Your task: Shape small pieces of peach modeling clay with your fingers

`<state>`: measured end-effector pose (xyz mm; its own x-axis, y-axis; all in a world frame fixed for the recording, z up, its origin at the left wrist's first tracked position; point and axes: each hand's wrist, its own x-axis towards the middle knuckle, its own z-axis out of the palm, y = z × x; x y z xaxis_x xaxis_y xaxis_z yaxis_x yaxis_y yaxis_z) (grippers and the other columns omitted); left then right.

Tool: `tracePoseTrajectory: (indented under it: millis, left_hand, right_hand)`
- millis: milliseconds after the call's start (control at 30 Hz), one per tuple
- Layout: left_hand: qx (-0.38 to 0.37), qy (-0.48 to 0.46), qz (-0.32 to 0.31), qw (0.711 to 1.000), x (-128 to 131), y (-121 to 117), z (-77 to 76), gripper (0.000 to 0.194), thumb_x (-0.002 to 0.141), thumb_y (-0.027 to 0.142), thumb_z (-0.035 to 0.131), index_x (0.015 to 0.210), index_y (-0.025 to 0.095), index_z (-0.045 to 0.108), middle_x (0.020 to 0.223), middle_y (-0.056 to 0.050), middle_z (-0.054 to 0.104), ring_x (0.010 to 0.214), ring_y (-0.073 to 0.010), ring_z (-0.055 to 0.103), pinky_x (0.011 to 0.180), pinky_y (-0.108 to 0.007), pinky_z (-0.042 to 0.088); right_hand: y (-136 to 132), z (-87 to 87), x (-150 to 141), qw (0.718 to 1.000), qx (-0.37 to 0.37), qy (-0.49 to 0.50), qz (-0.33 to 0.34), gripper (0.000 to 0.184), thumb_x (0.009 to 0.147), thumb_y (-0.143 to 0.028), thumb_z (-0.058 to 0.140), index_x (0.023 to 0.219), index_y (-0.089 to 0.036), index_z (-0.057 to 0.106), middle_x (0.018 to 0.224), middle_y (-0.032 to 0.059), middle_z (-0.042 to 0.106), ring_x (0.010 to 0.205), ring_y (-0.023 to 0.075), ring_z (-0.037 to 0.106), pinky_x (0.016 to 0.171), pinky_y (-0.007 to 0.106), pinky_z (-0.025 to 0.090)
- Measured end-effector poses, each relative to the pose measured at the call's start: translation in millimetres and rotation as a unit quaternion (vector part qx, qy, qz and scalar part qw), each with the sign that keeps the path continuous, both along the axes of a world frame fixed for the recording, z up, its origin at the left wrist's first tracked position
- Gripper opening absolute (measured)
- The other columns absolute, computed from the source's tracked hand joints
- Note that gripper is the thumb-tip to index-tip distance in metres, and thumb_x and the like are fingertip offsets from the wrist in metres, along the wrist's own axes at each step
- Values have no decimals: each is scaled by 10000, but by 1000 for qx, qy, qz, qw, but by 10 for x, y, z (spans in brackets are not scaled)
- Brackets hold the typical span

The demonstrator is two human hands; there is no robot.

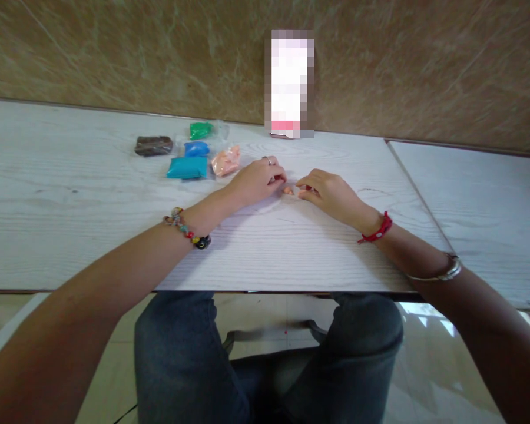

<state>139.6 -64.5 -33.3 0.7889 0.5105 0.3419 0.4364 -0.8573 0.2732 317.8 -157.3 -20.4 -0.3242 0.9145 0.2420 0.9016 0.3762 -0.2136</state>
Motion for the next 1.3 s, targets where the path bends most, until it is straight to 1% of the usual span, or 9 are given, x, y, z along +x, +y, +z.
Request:
tracePoseTrajectory:
  millis: [133,233,333,567,733,867,1100,1200,1300]
  left_hand:
    - [7,1,-8,1000,6,13,-10,213,817,216,476,866,137,668,851,-42,574,806,-146,536,730,-261,416]
    - [6,4,-9,1000,1,7,3,216,818,207,466,871,142,665,853,-40,569,820,-146,535,741,-260,415]
    - [0,9,0,1000,-7,-11,25,219,819,211,459,868,142,661,858,-40,565,830,-146,534,752,-261,415]
    - [-10,7,10,1000,-6,-36,49,217,813,214,464,864,139,661,872,-43,567,848,-152,535,756,-266,417]
    - [-12,9,9,1000,-1,-32,37,220,813,208,462,873,142,663,870,-46,562,843,-156,535,757,-273,416]
    - [-13,6,9,1000,-9,-31,31,213,813,203,466,871,147,663,867,-44,558,814,-149,534,725,-263,414]
    - [-9,-2,7,1000,-14,-43,32,203,820,192,471,877,137,658,861,-45,560,816,-151,535,722,-261,412]
    - [-11,-3,3,1000,-11,-48,27,205,824,189,468,886,141,656,865,-44,563,819,-149,537,731,-262,415]
    - [-7,1,3,1000,-9,-53,27,205,825,187,468,888,142,658,863,-44,572,819,-148,539,733,-260,417]
  right_hand:
    - [-26,20,-52,998,8,-57,-6,327,906,-291,390,902,-141,680,902,90,602,774,157,550,622,264,354]
    - [-36,34,-78,997,16,-71,-31,304,894,-233,385,986,-143,660,894,86,621,765,163,558,618,268,354]
    - [-26,33,-66,999,16,-35,-30,285,858,-158,419,1012,-137,658,903,84,644,791,165,573,662,266,376]
    - [-12,12,-6,999,18,43,-26,217,818,-150,485,839,-134,701,824,72,675,786,165,587,712,269,404]
    - [-9,-9,-15,996,23,71,-40,217,799,-130,485,881,-154,684,840,59,672,763,159,580,708,276,409]
    - [-49,-8,-12,1000,19,8,-20,252,852,-168,437,881,-130,685,910,103,649,804,182,576,723,300,419]
    - [-213,104,13,994,-31,-108,3,328,881,-301,434,1096,-122,605,1177,126,529,728,152,560,688,313,433]
    - [-245,173,-2,987,-47,-156,18,365,892,-371,395,1105,-145,587,1202,115,503,676,136,540,645,314,431]
    - [-251,193,-2,985,-49,-164,22,360,888,-380,396,1115,-165,576,1189,110,502,674,134,537,606,303,422]
